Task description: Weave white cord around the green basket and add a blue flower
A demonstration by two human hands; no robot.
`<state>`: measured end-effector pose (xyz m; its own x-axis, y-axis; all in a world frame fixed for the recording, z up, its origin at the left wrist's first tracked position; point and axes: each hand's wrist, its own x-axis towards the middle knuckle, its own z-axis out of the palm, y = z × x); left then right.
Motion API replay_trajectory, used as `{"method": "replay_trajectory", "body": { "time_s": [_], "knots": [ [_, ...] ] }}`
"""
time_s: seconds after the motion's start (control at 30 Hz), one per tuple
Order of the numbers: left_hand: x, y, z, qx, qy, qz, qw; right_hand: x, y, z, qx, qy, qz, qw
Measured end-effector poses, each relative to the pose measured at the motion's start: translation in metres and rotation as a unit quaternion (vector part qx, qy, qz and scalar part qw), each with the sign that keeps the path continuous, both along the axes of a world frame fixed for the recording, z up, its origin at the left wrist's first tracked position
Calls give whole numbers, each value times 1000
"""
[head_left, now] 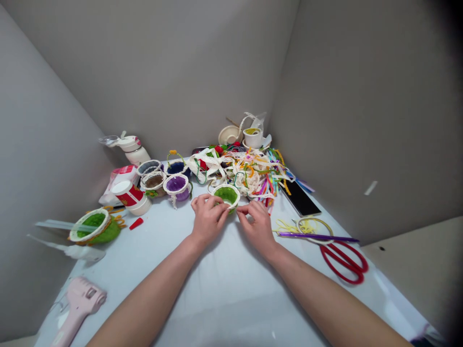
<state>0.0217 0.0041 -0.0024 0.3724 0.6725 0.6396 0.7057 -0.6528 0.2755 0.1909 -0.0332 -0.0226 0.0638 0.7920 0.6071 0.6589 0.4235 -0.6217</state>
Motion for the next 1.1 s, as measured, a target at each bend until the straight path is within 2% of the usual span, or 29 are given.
{"method": "replay_trajectory", "body": {
  "time_s": [0.23,0.67,0.8,0.93,1.0,1.03,1.1],
  "knots": [
    [2,-1,0,19,0,5,1000,-5,-1,0,-5,25,-6,1000],
    [8,-8,1,39,10,7,999,-14,-3,2,-63,90,-19,994],
    [9,-9,-1,37,0,4,999,-16,3,-1,-120,227,-16,966],
    [7,-7,-3,28,-12,-2,1000,-18,13,-4,-170,370,38,913],
    [6,-6,-3,25,-16,-3,1000,-18,16,-3,-185,394,63,898],
    [6,-6,-4,24,-18,-2,1000,-16,16,-2,-188,382,71,902],
    [5,-5,-4,24,-20,1,1000,-9,15,4,-179,301,71,934]
  ]
}}
